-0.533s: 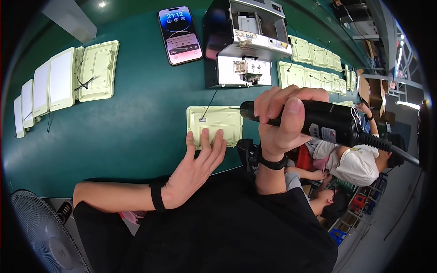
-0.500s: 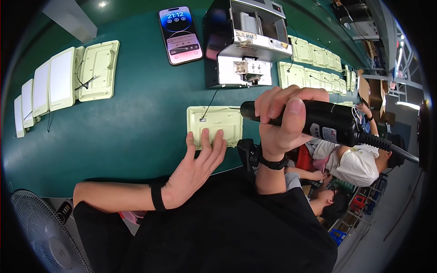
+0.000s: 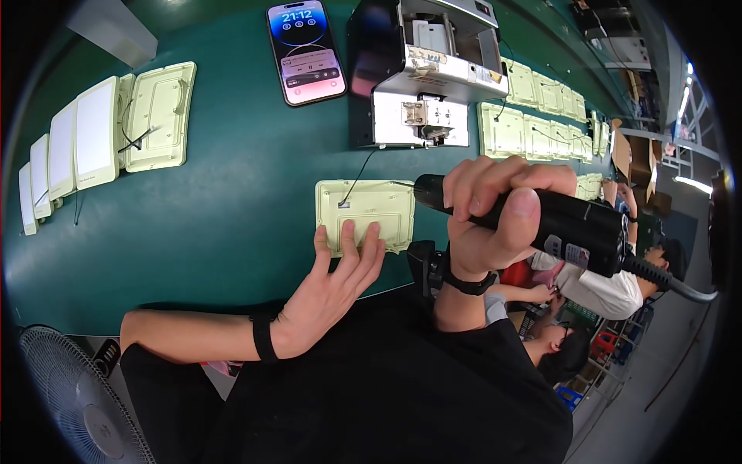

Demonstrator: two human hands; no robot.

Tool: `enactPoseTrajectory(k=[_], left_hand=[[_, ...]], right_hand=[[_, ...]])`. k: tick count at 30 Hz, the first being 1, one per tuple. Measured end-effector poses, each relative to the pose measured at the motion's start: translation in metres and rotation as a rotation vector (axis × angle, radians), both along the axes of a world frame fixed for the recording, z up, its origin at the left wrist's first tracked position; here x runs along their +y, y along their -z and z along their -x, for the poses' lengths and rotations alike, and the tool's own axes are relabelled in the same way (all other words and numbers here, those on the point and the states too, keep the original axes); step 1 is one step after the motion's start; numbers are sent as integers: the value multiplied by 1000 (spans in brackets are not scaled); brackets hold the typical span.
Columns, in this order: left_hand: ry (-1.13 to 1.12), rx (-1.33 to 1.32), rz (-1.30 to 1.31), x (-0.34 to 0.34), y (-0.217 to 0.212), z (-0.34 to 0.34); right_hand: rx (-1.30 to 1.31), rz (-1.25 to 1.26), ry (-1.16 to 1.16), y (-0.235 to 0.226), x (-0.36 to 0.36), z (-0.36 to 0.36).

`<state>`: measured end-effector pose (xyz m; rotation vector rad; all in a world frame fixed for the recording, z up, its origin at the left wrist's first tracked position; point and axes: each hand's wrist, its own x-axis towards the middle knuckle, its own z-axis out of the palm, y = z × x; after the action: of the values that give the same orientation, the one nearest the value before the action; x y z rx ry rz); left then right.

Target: The person picks up a plastic housing, places it on the table, and drives screws into it using a power screwdriver. After setting the housing aside, the person picks up a smartphone and taps on the screen.

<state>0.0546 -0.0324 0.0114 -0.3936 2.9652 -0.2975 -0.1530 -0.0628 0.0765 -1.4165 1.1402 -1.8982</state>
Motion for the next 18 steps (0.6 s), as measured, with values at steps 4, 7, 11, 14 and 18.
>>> enactPoseTrajectory(k=[4, 7, 11, 14, 18], left_hand=[[-7, 9, 0, 1, 2, 0], [-12, 11, -11, 1, 3, 1], [-11, 13, -21, 0, 4, 3], [-11, 11, -17, 1, 6, 2], [-18, 35, 20, 0, 5, 2]], right_hand=[[-105, 6, 12, -1, 3, -3], [-114, 1, 30, -5, 4, -9], [-100, -10, 31, 1, 1, -9], [-51, -26, 31, 3, -2, -8], [25, -40, 37, 4, -5, -4]])
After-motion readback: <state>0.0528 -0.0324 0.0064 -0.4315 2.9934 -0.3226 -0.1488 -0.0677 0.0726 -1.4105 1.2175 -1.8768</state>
